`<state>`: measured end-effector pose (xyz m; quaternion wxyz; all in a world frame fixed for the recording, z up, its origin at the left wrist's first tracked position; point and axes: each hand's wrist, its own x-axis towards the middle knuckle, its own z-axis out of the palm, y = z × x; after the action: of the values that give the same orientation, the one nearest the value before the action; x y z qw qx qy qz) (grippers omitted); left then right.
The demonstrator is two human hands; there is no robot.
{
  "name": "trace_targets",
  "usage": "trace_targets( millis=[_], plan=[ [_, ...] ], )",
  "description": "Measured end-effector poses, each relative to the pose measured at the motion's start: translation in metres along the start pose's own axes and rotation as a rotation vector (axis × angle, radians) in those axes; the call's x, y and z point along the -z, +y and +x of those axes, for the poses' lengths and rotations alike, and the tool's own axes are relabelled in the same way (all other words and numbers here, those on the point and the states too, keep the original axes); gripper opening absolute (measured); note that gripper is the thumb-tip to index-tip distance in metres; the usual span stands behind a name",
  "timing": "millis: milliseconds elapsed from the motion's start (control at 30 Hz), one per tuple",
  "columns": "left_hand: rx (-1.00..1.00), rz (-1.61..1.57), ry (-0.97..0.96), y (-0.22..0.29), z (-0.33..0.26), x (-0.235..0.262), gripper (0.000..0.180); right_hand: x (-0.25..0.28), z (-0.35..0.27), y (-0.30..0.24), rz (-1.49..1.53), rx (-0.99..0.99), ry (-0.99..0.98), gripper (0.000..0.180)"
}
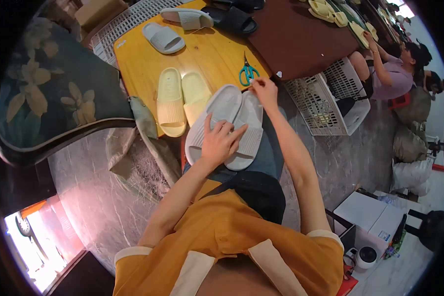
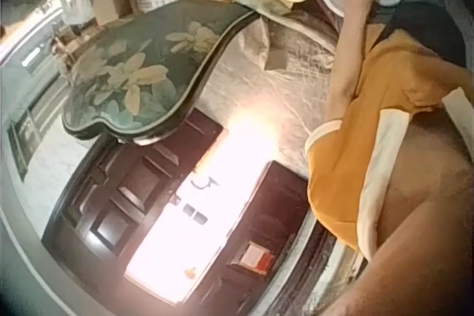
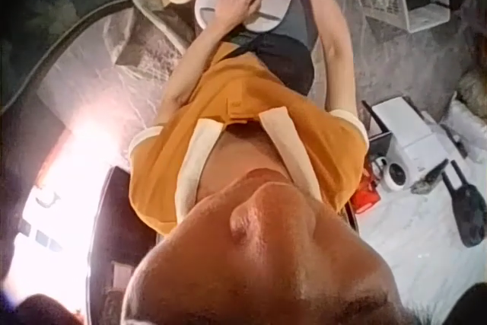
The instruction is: Trim excess foam and inspect pairs of slippers at a factory workstation using scissors.
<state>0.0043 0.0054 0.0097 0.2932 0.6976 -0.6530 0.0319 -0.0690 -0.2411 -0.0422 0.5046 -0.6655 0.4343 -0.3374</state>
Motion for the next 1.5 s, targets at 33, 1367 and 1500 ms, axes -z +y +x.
trace_targets(
  millis=[33,1367,1500],
  plan=[
    [-0.003,-0.004,0.026,-0.001,0.000,-0.003,0.043,0.014,0.013,0.005,-0.014,0.036,0.073,0.022],
    [0.993,-0.964,0.241,-0.035,-0.088,0.063,0.049,0.088,-0.168,-0.001,0.120,-0.420,-0.119,0.065],
    [0.947,-0.810,0.290,-0.065,-0.085,0.079,0.041,0.149,-0.177,-0.019,0.953,-0.572,-0.252,0.057]
  ],
)
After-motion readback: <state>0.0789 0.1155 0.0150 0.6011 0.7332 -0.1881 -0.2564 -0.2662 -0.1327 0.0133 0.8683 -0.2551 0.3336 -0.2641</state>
